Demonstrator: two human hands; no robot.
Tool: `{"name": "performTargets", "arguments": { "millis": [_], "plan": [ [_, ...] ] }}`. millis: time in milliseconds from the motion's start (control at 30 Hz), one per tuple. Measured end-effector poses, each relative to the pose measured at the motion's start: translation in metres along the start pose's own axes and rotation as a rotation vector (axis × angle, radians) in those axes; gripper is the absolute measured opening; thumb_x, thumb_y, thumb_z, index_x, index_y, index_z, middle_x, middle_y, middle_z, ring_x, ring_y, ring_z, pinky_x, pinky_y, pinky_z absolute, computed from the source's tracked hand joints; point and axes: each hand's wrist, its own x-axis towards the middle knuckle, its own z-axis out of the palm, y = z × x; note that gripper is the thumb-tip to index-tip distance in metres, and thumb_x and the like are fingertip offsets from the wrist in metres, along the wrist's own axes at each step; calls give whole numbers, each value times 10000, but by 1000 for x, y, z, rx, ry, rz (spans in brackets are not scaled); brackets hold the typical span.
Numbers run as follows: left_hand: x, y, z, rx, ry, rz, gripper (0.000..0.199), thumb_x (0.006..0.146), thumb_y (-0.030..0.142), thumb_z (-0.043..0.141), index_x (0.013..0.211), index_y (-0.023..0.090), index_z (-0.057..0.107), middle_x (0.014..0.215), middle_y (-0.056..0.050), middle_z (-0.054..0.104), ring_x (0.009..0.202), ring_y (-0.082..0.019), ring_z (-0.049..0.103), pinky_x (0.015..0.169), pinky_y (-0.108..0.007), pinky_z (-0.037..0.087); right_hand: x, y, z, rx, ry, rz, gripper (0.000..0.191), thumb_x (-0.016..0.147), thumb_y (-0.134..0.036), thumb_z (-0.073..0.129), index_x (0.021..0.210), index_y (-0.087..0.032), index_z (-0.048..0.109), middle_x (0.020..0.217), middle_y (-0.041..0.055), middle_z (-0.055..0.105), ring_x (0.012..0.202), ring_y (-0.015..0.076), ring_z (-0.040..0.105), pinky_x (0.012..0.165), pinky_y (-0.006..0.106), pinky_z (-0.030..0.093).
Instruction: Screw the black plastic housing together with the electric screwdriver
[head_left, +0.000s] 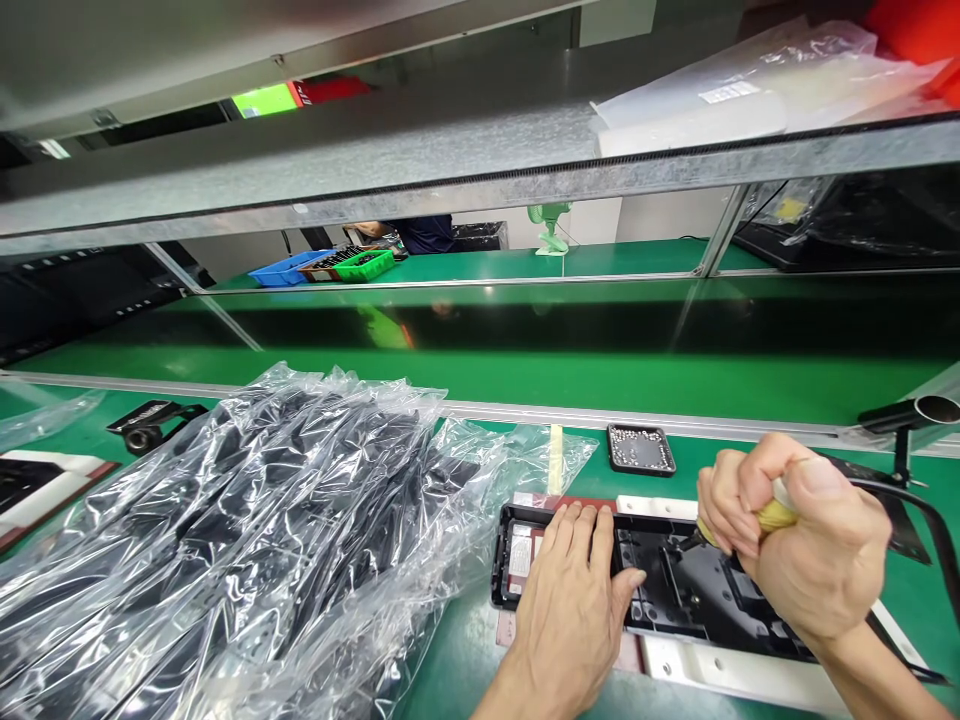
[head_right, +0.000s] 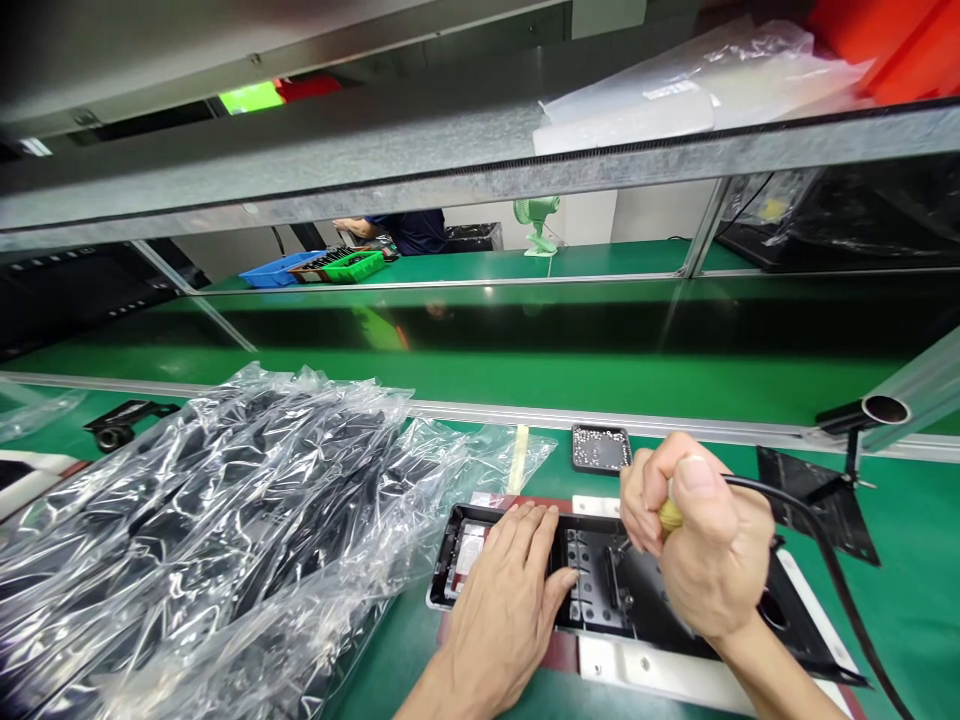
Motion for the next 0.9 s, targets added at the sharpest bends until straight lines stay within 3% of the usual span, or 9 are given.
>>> {"name": "performTargets", "arguments": {
  "millis": [233, 533, 900],
  "plan": [
    [-1, -1, 1, 8, 22, 6, 521, 1065, 393, 442, 1501, 107, 448, 1446, -156, 585, 1353, -337, 547, 1073, -520, 555, 1, 0, -8, -10, -64, 19, 390, 915, -457, 578, 612, -214, 532, 456, -16, 443, 370, 124, 373, 365, 258, 320],
    [0, -2, 0, 18, 3, 24, 514, 1053, 356, 476, 1490, 86, 452, 1448, -173, 583, 1348, -350, 554, 1072, -528, 554, 5, -4, -25, 39, -310, 76, 392, 971, -440, 470, 652, -225, 543, 496, -15, 461, 399, 138, 402, 397, 280, 370],
    [2, -3, -4, 11, -14, 45, 495, 1055, 333, 472, 1475, 71, 464, 1432, -184, 595, 1330, -350, 572, 1060, -529, 567, 5, -13, -23, -131, -218, 16, 342, 1004, -368, 526, 701, -212, 558, 597, 4, 526, 493, 161, 513, 466, 347, 455]
  ]
}}
